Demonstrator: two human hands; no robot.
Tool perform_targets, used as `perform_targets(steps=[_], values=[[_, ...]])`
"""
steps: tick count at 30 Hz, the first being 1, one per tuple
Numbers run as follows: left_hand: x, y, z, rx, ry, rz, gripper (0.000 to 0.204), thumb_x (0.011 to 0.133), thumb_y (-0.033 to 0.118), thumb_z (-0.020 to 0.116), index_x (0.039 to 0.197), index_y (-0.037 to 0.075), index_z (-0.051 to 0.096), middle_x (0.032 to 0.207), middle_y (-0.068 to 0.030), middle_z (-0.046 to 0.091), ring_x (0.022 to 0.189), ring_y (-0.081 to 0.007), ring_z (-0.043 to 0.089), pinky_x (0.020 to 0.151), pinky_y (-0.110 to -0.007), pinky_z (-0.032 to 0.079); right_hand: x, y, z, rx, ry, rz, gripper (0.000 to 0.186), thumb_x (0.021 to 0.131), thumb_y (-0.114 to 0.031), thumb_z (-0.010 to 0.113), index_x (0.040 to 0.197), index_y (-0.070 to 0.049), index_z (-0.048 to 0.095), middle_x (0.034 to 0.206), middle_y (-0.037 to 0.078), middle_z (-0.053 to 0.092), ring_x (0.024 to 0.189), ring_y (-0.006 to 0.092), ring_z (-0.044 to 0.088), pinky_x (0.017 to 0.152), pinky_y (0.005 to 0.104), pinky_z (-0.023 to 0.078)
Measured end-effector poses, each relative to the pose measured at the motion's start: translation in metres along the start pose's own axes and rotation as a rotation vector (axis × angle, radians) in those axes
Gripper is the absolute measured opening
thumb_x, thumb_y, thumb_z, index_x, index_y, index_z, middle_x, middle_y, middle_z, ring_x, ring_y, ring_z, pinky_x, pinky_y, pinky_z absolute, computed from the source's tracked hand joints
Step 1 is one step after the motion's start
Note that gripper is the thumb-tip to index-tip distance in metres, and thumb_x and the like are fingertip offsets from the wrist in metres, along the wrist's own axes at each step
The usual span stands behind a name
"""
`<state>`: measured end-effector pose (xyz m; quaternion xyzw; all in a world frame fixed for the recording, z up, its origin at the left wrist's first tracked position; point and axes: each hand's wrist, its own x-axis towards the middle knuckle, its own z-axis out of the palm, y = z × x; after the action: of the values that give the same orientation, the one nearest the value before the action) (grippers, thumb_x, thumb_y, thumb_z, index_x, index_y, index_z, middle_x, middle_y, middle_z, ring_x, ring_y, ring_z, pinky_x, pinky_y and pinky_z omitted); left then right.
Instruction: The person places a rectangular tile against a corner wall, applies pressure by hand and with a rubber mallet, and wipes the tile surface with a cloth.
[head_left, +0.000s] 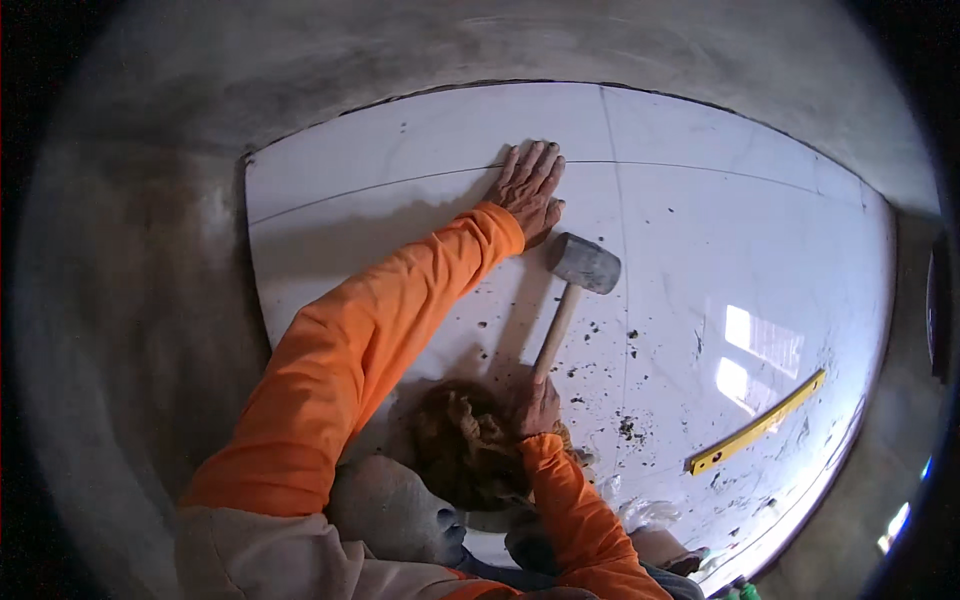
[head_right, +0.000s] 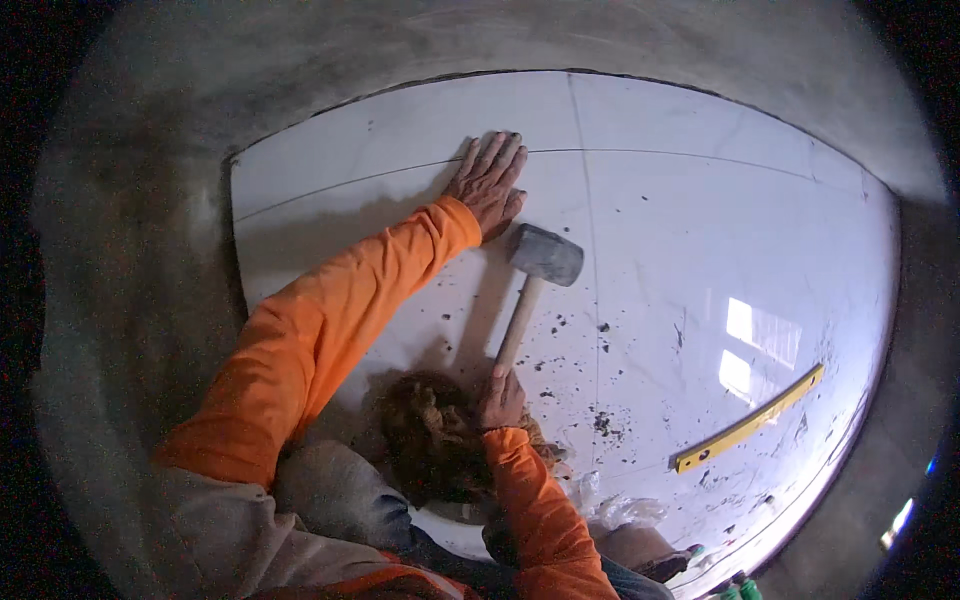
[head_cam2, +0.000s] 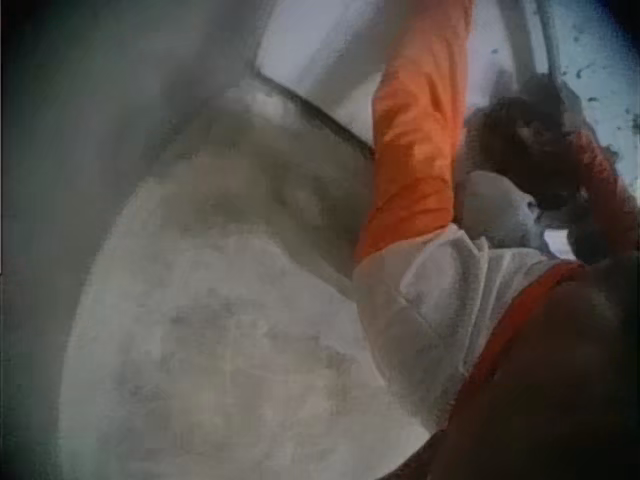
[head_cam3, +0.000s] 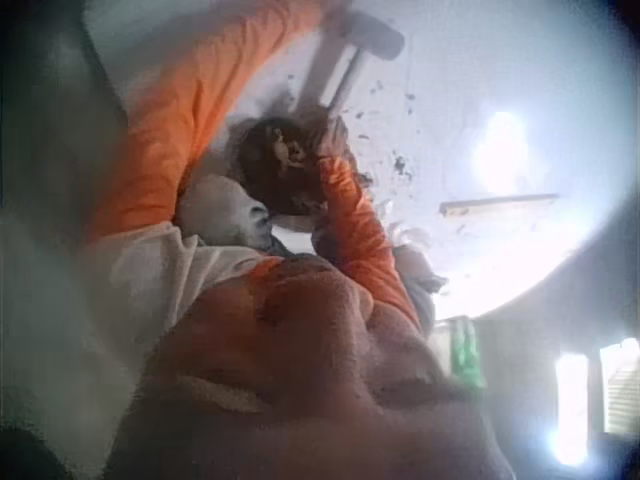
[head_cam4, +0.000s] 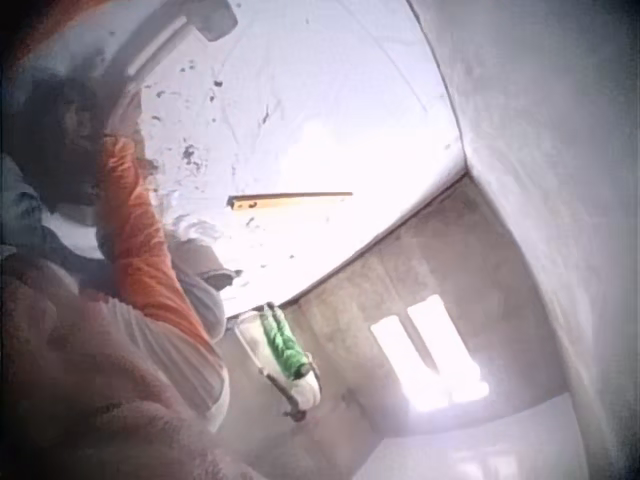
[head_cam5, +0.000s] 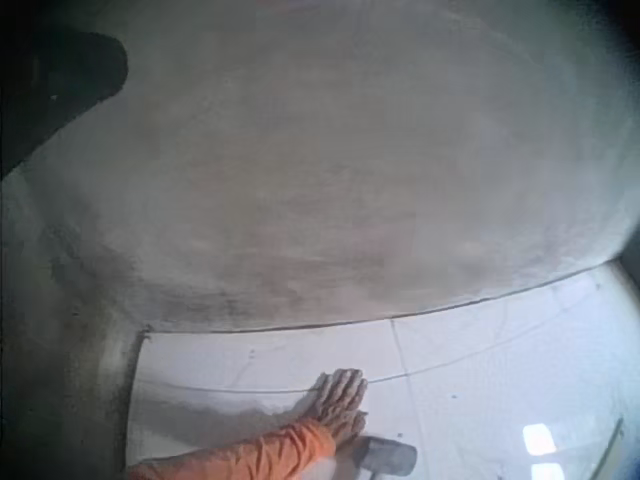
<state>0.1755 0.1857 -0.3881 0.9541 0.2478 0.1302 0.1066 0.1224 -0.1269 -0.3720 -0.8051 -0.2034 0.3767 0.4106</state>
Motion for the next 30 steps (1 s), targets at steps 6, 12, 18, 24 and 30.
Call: perform_targets(steps=[6, 12, 18, 24, 30], values=[[0.062, 0.027, 0.017, -0.013, -0.057, 0.256, 0.055, 0.090, 0.033, 0.040, 0.138, 0.007, 0.031, 0.147, -0.0099, 0.024, 0.137, -0.0262, 0.016, 0.112, -0.047, 0.006, -0.005, 0.013, 0.000, -0.006, 0.040, 0.018, 0.047, 0.095, -0.040, 0.035, 0.085, 0.003, 0.050, 0.066, 0.024, 0.048, 0.062, 0.0440, 0.047, 0.055, 0.0487, 0.035], [0.080, 0.028, 0.021, -0.031, -0.103, 0.325, 0.051, 0.092, 0.030, 0.037, 0.138, 0.008, 0.032, 0.147, -0.0075, 0.024, 0.138, -0.0228, 0.015, 0.112, -0.047, 0.006, -0.003, -0.021, -0.002, 0.035, 0.064, 0.054, 0.046, 0.095, -0.039, 0.035, 0.084, 0.003, 0.050, 0.063, 0.024, 0.048, 0.061, 0.0432, 0.048, 0.055, 0.0478, 0.036], [0.069, -0.013, 0.007, -0.023, -0.100, 0.245, 0.052, 0.089, 0.033, 0.047, 0.135, 0.012, 0.038, 0.144, -0.0078, 0.030, 0.136, -0.0235, 0.021, 0.111, -0.049, 0.010, 0.000, -0.024, -0.003, 0.062, 0.068, 0.170, 0.048, 0.095, -0.041, 0.035, 0.081, 0.003, 0.051, 0.063, 0.024, 0.050, 0.060, 0.0428, 0.048, 0.056, 0.0472, 0.036], [0.034, -0.098, -0.021, 0.181, 0.075, -0.221, 0.061, 0.088, 0.044, 0.043, 0.139, 0.011, 0.032, 0.146, -0.0066, 0.028, 0.136, -0.0263, 0.020, 0.110, -0.051, 0.008, 0.017, -0.015, -0.006, -0.093, 0.191, -0.089, 0.046, 0.094, -0.043, 0.042, 0.077, 0.000, 0.049, 0.050, 0.010, 0.043, 0.040, 0.0187, 0.047, 0.040, 0.0345, 0.036], [0.025, -0.102, -0.032, 0.236, 0.064, -0.338, 0.061, 0.088, 0.041, 0.041, 0.139, 0.008, 0.030, 0.144, -0.0094, 0.029, 0.134, -0.0291, 0.022, 0.110, -0.049, 0.010, 0.090, -0.138, -0.019, -0.034, 0.208, -0.044, 0.033, 0.091, -0.031, 0.050, 0.081, 0.000, 0.045, 0.054, 0.019, 0.052, 0.055, 0.0356, 0.059, 0.049, 0.0418, 0.043]])
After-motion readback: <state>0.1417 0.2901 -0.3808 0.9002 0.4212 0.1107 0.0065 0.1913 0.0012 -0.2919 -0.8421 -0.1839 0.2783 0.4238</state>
